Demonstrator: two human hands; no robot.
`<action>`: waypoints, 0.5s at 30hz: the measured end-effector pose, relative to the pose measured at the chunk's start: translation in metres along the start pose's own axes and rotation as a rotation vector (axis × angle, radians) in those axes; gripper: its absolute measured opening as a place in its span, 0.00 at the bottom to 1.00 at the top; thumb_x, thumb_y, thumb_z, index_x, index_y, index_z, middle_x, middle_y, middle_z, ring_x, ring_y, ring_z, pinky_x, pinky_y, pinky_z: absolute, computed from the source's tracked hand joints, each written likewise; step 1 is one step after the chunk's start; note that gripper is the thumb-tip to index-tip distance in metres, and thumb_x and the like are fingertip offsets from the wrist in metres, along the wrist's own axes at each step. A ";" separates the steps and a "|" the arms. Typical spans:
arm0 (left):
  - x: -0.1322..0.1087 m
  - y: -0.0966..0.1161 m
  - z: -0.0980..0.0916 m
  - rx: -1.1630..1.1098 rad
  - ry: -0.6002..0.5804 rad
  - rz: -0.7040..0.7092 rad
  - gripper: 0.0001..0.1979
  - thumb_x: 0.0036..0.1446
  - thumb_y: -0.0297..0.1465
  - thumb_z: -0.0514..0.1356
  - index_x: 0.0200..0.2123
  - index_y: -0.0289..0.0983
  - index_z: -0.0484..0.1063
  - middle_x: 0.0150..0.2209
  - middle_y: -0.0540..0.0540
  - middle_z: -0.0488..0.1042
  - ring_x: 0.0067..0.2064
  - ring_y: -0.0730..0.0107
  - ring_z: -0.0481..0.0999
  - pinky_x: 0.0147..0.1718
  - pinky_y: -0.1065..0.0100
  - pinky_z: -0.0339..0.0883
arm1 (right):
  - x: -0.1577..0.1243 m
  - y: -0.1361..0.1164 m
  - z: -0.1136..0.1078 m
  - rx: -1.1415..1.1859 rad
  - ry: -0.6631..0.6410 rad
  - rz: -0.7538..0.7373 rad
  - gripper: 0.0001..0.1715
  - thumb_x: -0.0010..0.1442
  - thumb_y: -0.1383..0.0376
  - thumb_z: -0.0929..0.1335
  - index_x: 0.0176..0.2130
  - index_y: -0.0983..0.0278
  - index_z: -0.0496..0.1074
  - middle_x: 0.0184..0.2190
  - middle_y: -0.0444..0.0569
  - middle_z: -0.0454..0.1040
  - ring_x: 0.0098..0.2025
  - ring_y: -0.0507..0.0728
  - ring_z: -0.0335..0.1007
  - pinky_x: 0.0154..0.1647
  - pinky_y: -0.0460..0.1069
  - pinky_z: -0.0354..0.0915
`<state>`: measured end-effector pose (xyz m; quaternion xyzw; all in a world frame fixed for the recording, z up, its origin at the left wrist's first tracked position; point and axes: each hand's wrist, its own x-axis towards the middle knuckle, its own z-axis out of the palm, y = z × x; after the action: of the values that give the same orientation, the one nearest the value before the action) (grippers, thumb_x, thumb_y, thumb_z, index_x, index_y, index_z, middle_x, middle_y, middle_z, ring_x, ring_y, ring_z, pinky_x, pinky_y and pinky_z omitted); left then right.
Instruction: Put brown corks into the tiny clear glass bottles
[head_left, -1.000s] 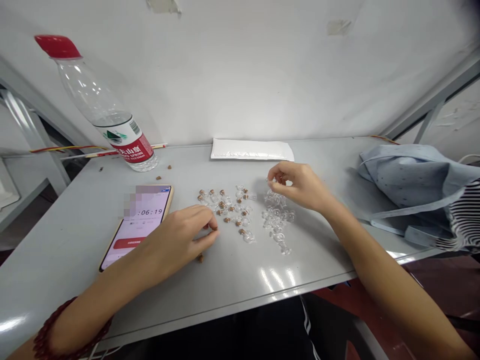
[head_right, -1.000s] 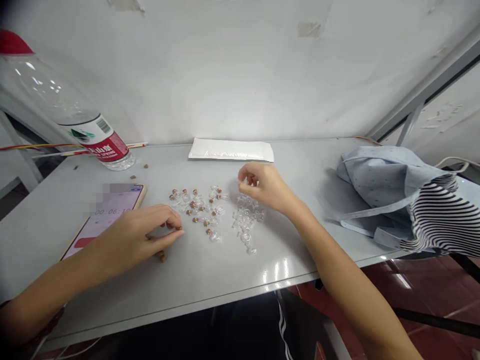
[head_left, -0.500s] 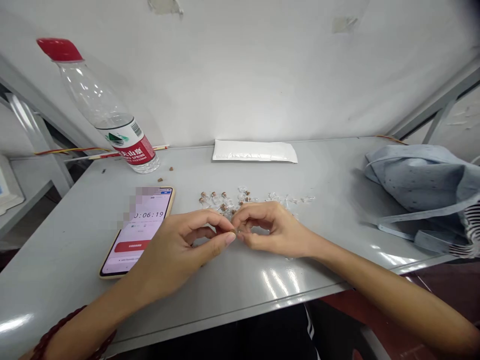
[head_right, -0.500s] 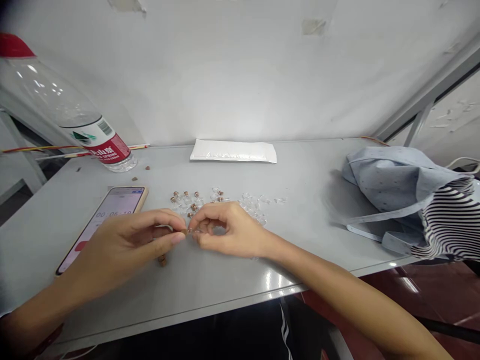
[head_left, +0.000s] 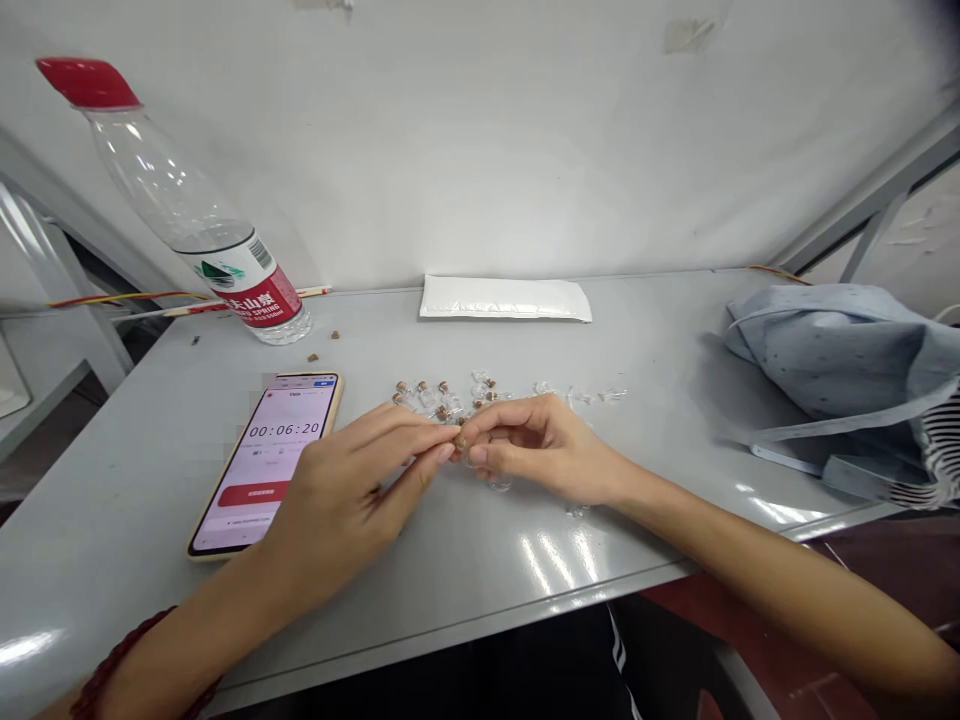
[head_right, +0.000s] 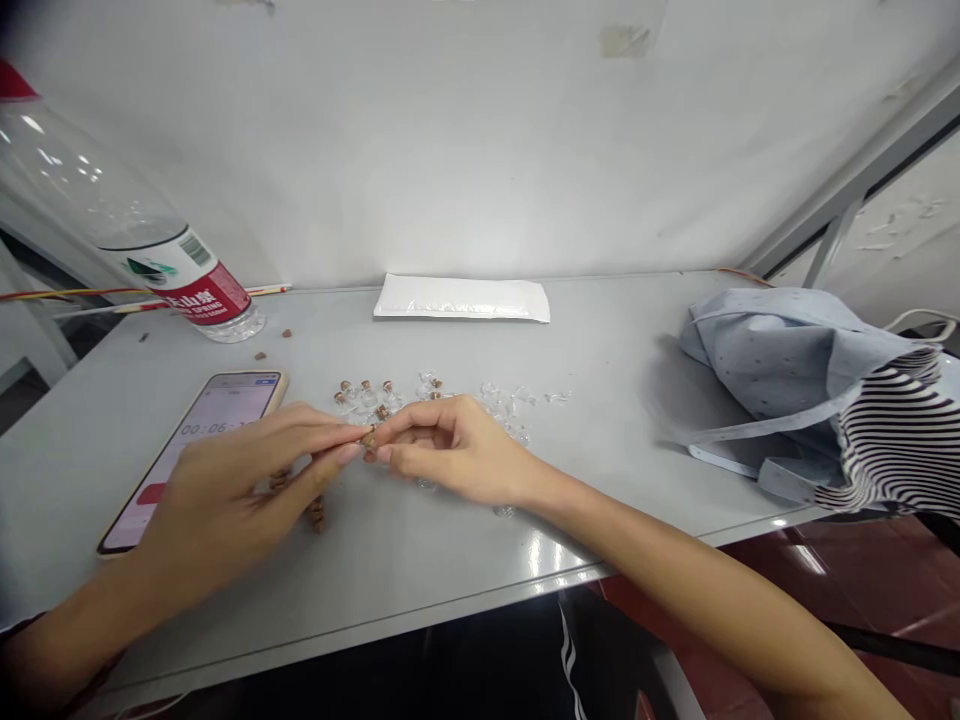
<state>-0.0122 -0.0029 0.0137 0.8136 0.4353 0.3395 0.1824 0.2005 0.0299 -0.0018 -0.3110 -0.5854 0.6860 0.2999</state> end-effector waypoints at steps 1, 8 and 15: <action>-0.001 -0.001 0.001 0.051 0.018 0.074 0.09 0.66 0.27 0.56 0.42 0.42 0.76 0.36 0.52 0.80 0.35 0.72 0.76 0.34 0.71 0.71 | 0.000 0.000 0.000 0.033 0.000 0.014 0.07 0.57 0.65 0.73 0.38 0.64 0.78 0.27 0.43 0.75 0.28 0.49 0.68 0.31 0.47 0.65; -0.001 -0.015 0.005 0.366 0.044 0.482 0.10 0.63 0.29 0.61 0.47 0.35 0.68 0.38 0.43 0.77 0.38 0.63 0.75 0.37 0.63 0.73 | 0.002 0.000 0.000 0.040 -0.056 0.020 0.04 0.61 0.67 0.71 0.37 0.65 0.78 0.30 0.45 0.77 0.31 0.49 0.73 0.36 0.47 0.68; 0.000 -0.015 0.013 0.520 0.112 0.576 0.06 0.60 0.24 0.64 0.38 0.32 0.68 0.33 0.43 0.75 0.34 0.63 0.74 0.32 0.62 0.71 | 0.003 0.002 0.001 -0.085 -0.049 0.043 0.06 0.60 0.64 0.72 0.35 0.65 0.79 0.29 0.44 0.76 0.31 0.48 0.69 0.35 0.46 0.64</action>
<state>-0.0121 0.0057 -0.0043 0.9019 0.2697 0.2988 -0.1566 0.1980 0.0318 -0.0040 -0.3189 -0.6143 0.6745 0.2570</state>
